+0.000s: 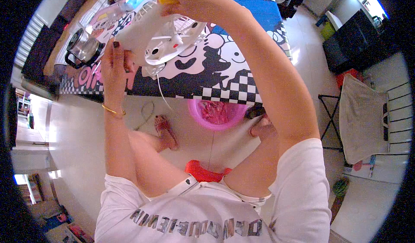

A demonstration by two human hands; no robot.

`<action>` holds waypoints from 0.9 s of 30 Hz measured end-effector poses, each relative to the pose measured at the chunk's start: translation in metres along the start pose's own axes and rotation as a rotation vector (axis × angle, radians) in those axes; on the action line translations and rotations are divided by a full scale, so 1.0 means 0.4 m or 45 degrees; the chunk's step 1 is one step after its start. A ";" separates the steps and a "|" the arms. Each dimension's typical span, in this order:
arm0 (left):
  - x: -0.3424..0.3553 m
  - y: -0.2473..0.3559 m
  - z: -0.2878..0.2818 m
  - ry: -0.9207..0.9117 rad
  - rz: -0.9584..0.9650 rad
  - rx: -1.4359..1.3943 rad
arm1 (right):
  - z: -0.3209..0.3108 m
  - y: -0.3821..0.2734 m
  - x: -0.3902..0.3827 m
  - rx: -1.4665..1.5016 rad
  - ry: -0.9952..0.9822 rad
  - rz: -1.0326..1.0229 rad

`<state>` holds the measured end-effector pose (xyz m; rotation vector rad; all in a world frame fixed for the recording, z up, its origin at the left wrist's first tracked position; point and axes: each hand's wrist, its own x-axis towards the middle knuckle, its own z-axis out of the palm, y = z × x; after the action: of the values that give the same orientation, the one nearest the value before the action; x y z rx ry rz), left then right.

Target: The person uses a screwdriver to remove screws from the back casing of a small white fan while holding the device by hand. The person then pulls the plastic casing pieces apart.

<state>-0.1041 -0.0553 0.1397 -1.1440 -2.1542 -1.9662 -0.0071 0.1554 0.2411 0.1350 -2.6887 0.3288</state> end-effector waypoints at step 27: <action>0.093 -0.012 0.094 0.463 0.114 -0.061 | 0.110 0.077 -0.076 0.107 0.625 -0.011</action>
<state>-0.1166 -0.0040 0.1446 -0.7933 -1.8505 -2.0098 -0.0018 0.1757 0.1831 0.0774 -2.1898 0.4122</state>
